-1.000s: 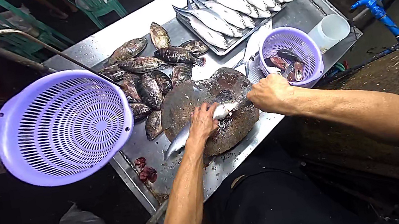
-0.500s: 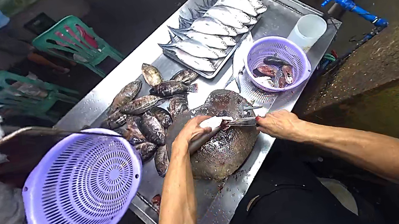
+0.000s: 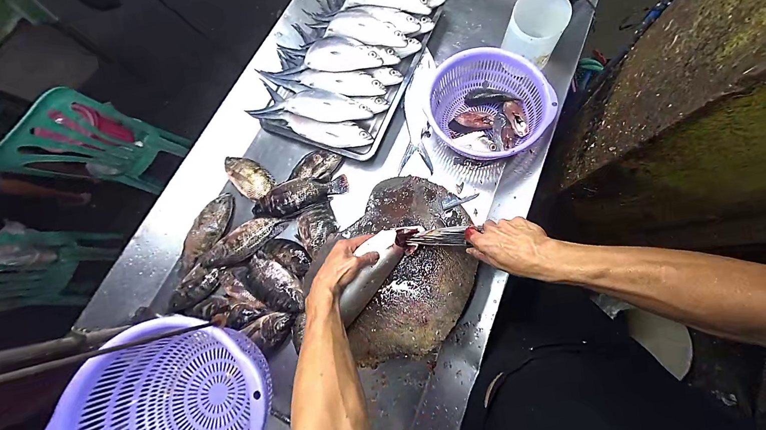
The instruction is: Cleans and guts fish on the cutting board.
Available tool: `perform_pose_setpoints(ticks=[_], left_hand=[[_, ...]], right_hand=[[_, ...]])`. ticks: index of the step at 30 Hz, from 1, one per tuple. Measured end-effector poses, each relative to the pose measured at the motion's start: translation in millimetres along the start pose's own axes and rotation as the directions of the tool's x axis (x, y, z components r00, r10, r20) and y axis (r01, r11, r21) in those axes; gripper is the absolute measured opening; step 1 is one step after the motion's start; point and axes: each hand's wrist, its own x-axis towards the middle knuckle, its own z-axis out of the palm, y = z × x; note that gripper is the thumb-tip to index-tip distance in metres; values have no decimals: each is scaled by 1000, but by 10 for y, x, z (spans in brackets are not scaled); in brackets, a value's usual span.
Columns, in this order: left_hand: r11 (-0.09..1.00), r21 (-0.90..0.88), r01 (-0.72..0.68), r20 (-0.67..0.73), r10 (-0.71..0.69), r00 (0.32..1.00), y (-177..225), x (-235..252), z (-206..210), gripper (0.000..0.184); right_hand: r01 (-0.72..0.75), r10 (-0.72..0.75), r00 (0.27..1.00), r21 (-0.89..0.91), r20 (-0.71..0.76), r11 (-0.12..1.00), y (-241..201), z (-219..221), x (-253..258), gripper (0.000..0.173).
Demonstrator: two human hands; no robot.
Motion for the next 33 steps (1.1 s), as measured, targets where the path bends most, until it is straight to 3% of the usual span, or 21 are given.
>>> perform_pose_setpoints(ticks=[3, 9, 14, 17, 22, 23, 25, 26, 27, 29, 30, 33], left_hand=[[1000, -6, 20, -14, -20, 1000, 35, -25, 10, 33], [999, -24, 49, -62, -50, 997, 8, -89, 56, 35], [998, -40, 42, -84, -46, 995, -22, -87, 60, 36], [997, -61, 48, -103, -54, 993, -31, -101, 66, 35], [998, -17, 66, -156, -68, 985, -7, -136, 191, 37], [997, 25, 75, -170, -69, 983, 16, -155, 235, 39], [988, 114, 105, -215, -79, 973, 69, -207, 339, 45], [982, 146, 116, -242, -78, 967, 106, -239, 394, 48], [978, 170, 118, -270, -69, 961, 149, -271, 456, 49], [972, 207, 108, -312, -39, 949, 245, -346, 572, 51], [969, 225, 98, -331, -19, 943, 275, -363, 616, 52], [969, 230, 95, -353, -8, 936, 301, -381, 709, 51]], right_hand=[[-34, 33, 999, 20, 23, 999, -135, -57, -35, 47], [-89, 87, 996, 58, 22, 994, -430, -223, 118, 28], [15, -2, 998, 222, -59, 975, -95, 160, 240, 43], [-19, 33, 999, 354, -33, 935, -88, 237, 336, 45], [-90, 61, 996, 667, 67, 739, -36, 211, 473, 46], [-142, 69, 989, 751, 128, 644, 2, 212, 451, 47], [-275, 56, 960, 895, 273, 352, 98, 264, 446, 46], [-307, 49, 951, 909, 306, 283, 134, 270, 451, 47], [-289, 62, 956, 891, 287, 351, 152, 253, 450, 47], [-181, 99, 982, 660, 161, 729, 74, 105, 399, 47], [-156, 110, 987, 530, 117, 833, -2, 8, 359, 48], [-124, 115, 992, 420, 46, 899, -111, -127, 198, 50]])
